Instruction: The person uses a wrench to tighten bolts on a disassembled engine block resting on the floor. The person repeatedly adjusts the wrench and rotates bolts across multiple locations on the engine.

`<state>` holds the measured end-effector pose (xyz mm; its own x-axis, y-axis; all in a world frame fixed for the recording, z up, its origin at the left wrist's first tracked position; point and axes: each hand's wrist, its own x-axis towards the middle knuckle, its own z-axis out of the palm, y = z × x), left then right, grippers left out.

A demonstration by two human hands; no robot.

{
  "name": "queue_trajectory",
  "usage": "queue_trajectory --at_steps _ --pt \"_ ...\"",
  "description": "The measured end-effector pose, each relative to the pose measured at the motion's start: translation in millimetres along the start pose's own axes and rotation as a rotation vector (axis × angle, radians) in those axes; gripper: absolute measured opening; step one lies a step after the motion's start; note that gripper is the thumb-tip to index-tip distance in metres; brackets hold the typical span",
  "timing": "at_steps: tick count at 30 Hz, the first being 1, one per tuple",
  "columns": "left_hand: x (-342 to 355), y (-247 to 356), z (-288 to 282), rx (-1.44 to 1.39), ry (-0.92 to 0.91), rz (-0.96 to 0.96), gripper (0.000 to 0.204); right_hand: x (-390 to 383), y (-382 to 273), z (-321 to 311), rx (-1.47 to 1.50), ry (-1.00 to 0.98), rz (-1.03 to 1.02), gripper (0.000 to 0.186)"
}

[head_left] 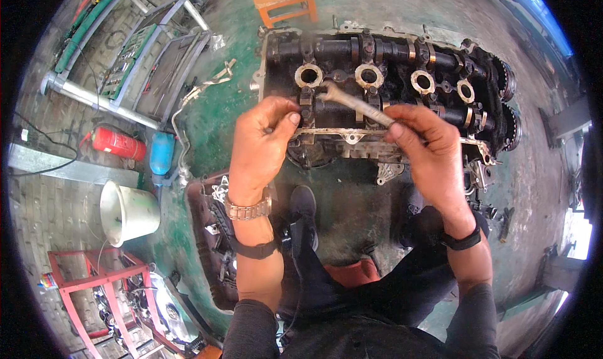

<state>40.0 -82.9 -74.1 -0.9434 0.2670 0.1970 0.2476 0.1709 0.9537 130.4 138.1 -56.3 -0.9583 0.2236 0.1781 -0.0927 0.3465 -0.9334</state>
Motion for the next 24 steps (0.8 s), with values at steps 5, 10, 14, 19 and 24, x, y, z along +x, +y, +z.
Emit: queue_trajectory --at_steps 5,10,14,19,24 --pt "-1 1 6 0.201 0.039 0.049 0.013 5 6 -16 0.161 0.106 -0.014 0.021" --pt "0 3 10 0.362 0.079 0.067 0.017 3 7 -23 0.185 0.109 -0.014 0.022" --pt "-1 4 13 0.451 0.125 0.14 0.016 3 7 -27 0.21 0.113 -0.009 0.022" --pt "-2 7 21 0.488 0.201 0.07 0.015 3 6 -30 0.265 0.109 -0.016 0.021" --pt "-7 15 30 0.556 0.261 0.078 0.013 3 5 -30 0.281 0.105 -0.035 0.021"
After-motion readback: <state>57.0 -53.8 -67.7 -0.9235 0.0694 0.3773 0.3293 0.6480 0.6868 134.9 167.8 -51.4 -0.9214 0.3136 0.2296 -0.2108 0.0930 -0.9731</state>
